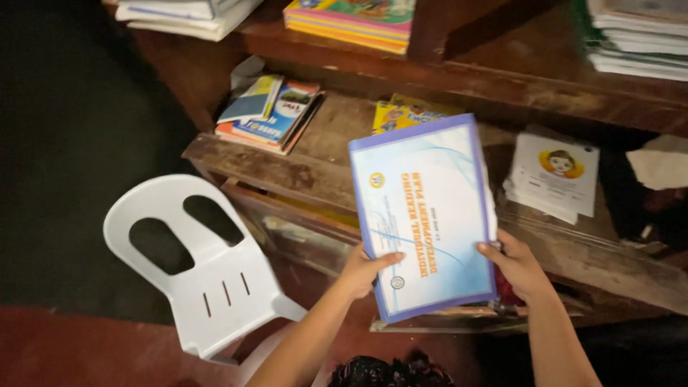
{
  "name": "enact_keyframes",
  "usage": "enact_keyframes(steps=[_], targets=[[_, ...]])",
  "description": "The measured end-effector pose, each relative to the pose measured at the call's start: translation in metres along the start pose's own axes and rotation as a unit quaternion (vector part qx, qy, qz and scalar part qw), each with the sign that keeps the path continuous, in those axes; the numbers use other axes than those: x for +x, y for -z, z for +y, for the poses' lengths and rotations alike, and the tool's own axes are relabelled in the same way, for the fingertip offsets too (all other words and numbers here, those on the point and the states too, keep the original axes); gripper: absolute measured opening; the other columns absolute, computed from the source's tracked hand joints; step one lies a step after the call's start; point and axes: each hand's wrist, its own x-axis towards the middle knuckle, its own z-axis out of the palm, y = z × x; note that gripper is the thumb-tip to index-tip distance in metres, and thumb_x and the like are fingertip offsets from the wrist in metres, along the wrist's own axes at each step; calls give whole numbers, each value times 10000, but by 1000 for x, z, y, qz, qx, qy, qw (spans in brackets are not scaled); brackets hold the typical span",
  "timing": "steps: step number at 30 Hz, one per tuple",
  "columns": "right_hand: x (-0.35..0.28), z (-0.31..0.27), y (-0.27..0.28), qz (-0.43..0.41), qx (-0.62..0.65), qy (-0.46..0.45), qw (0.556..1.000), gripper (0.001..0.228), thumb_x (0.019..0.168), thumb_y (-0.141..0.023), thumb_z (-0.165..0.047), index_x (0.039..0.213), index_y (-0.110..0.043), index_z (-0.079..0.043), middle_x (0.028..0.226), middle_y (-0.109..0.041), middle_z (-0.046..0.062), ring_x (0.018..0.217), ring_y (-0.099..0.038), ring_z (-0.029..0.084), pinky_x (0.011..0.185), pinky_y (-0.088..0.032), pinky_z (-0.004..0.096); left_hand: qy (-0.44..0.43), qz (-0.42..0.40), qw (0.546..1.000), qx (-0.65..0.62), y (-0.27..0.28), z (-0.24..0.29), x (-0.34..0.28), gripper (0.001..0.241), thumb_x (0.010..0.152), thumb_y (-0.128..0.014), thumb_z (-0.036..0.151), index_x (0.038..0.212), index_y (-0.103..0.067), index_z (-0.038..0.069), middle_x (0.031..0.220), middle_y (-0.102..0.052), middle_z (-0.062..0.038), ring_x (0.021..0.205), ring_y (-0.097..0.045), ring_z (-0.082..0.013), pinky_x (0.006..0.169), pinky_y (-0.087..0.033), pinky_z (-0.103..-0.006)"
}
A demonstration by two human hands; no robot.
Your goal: Cleaning and wiping down file folders and books on a shelf using a cloth.
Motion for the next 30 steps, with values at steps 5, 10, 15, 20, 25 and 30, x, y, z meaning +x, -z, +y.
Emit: enact_keyframes(steps=[5, 10, 15, 20, 25, 30], targets=[[47, -32, -32, -70, -66, -20, 995, 507, 854, -828, -230, 1297, -714, -10, 1207, -723, 209, 1140, -639, 311, 1041, -464, 486, 7, 66, 995, -69, 19, -9, 22, 492, 657, -967, 42, 1061, -689, -2, 920, -737, -166, 832, -743, -308, 696, -628, -468], [114, -63, -45, -128, -127, 0, 984, 533, 855, -828, -270, 1298, -703, -1, 1266, -704, 232, 1222, -618, 333, 1071, -452, 485, 11, 113, 985, -130, 9, -7, 57, 576, 673, -977, 97, 1150, -663, 27, 1002, -728, -173, 897, -739, -340, 753, -623, -507], [208, -30, -39, -90, -363, 136, 917, 464, 892, -740, -218, 1352, -695, -265, 1223, -729, 124, 1243, -622, 349, 1087, -458, 471, 109, 246, 962, -53, -22, -15, 112, 931, 674, -1007, 265, 1398, -504, -33, 1329, -585, -272, 1251, -605, -379, 986, -511, -569], [197, -52, -80, -173, -172, 124, 962, 500, 859, -750, -104, 1350, -674, -161, 1241, -693, 216, 1232, -613, 358, 1074, -457, 489, 47, 332, 940, -60, -22, -55, 147, 866, 703, -970, 190, 1385, -505, -73, 1249, -593, -301, 1157, -638, -425, 931, -549, -567], [209, -31, -101, -237, -22, 120, 964, 565, 855, -791, -69, 1397, -636, -107, 1204, -664, 189, 1177, -590, 273, 1076, -456, 444, -18, 366, 929, -46, -23, -60, 134, 694, 703, -942, 170, 1264, -602, -58, 1127, -664, -271, 1081, -676, -399, 885, -574, -521], [216, 8, -87, 13, -418, 450, 789, 555, 774, -817, -197, 1318, -706, -211, 1310, -566, 146, 1161, -607, 400, 905, -556, 507, -5, 351, 936, 9, -39, -34, 106, 843, 768, -824, 252, 1439, -433, -77, 1397, -528, -354, 1377, -471, -483, 1086, -448, -576]])
